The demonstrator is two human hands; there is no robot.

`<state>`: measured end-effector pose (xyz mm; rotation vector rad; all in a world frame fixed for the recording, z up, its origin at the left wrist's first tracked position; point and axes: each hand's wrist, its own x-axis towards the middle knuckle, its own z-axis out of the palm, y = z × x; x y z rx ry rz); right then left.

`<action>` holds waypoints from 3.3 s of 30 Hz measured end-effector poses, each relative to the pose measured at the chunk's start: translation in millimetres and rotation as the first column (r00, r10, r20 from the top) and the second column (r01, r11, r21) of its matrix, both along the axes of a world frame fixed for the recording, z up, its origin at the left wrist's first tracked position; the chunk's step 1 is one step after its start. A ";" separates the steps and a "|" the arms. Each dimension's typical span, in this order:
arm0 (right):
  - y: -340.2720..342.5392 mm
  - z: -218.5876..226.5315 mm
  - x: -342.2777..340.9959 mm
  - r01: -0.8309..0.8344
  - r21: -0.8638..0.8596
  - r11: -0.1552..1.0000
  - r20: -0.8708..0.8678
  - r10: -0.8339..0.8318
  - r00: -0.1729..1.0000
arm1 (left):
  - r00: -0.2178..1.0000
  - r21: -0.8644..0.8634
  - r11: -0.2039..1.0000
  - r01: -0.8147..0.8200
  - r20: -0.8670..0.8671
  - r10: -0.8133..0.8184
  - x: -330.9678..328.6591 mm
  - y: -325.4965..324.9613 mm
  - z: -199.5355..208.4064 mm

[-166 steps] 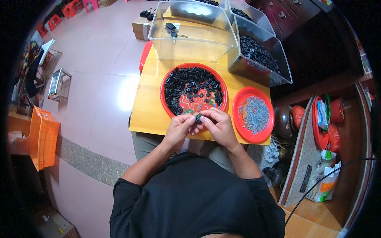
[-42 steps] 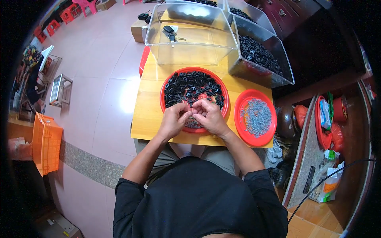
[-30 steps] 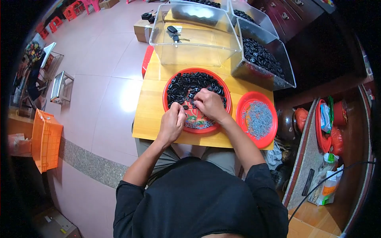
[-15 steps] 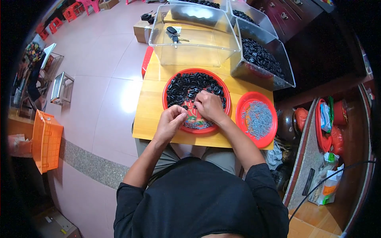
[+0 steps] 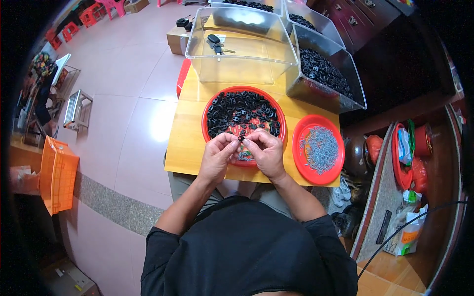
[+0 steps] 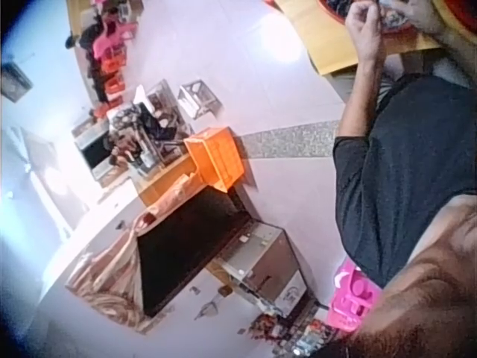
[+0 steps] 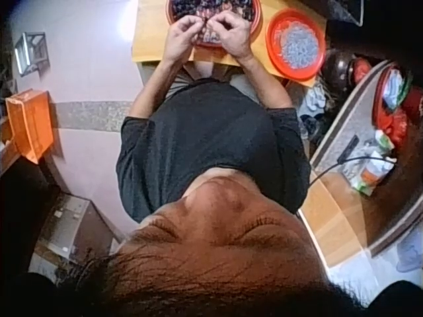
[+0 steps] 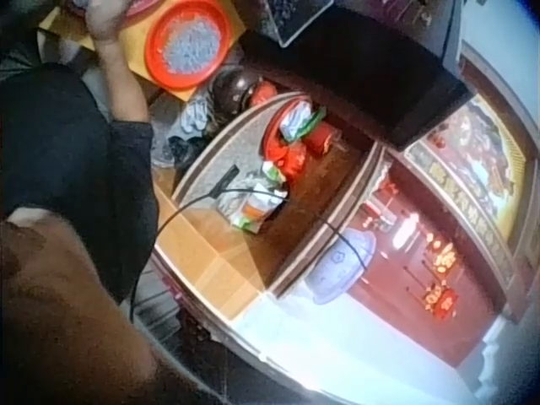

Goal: The person assembles small fasteners by picking plastic pieces from a plate and inserting small metal pins into them by hand.

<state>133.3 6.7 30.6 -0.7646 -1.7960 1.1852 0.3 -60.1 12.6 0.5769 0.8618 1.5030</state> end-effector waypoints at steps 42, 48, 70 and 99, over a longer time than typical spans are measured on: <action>-8.9 2.9 13.5 -0.085 -0.376 0.923 -0.106 0.049 0.993 | 0.968 0.092 0.996 0.016 -0.253 0.008 4.1 -4.7 2.8; -12.0 1.1 16.0 -0.064 -0.398 0.915 -0.041 0.052 0.998 | 0.910 0.127 0.992 -0.027 -0.406 0.077 8.4 -4.5 -2.6; -12.1 -12.0 21.7 -0.109 -0.006 0.994 0.057 0.109 0.992 | 0.764 0.158 0.986 -0.047 -0.631 0.138 16.5 -8.8 -0.4; -8.9 -18.6 63.2 0.054 -0.426 0.903 -0.178 -0.142 0.974 | -0.471 0.206 0.967 0.148 -0.845 0.252 -20.8 49.5 -25.8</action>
